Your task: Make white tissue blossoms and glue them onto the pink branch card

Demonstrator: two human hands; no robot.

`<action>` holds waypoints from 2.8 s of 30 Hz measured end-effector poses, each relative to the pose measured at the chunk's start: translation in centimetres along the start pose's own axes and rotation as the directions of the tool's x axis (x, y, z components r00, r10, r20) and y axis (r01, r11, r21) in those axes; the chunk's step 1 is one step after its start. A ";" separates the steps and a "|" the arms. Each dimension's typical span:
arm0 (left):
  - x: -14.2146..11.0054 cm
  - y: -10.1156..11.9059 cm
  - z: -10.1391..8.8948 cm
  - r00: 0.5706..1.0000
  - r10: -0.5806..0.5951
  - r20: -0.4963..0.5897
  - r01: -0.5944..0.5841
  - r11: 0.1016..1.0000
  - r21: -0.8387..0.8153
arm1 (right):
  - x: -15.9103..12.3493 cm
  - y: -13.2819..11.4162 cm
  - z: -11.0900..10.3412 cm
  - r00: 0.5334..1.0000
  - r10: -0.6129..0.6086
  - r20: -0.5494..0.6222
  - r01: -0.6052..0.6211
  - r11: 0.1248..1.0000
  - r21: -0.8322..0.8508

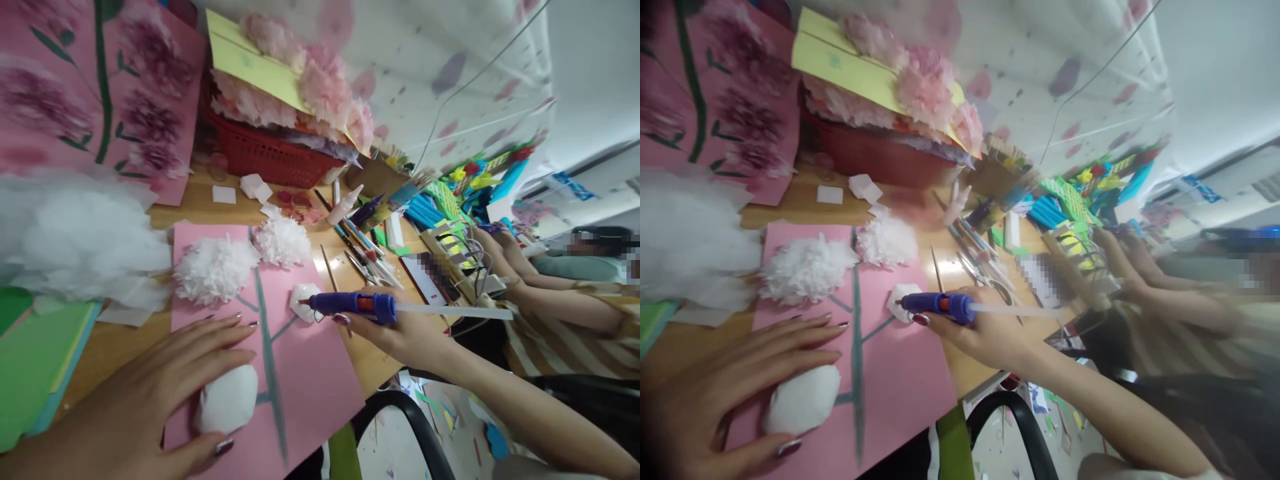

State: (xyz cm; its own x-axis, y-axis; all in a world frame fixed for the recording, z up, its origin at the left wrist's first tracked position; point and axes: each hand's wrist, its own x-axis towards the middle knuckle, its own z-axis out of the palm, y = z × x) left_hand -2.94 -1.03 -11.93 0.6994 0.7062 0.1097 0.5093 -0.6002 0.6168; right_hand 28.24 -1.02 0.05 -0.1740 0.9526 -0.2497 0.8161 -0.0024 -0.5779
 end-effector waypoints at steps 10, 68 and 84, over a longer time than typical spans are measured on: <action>0.7 0.2 -0.5 1.000 0.015 -0.027 -0.016 0.999 -0.037 | 0.6 -0.2 -0.1 0.995 0.078 -0.059 -0.082 0.995 -0.053; 0.5 0.4 0.0 0.997 -0.044 -0.071 0.037 0.995 -0.096 | -0.8 1.7 0.0 0.976 0.129 -0.174 -0.118 0.990 0.073; 0.3 -0.3 0.2 0.997 -0.016 -0.071 0.010 0.996 -0.088 | -2.2 2.6 0.2 0.956 0.292 -0.018 -0.268 0.901 0.340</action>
State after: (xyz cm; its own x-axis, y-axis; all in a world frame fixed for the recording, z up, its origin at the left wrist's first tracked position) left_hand -2.82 -0.68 -12.23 0.6536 0.7408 0.1550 0.4700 -0.5577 0.6842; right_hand 30.66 -3.19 -1.07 0.0815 0.9159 -0.3932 0.5949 -0.3612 -0.7181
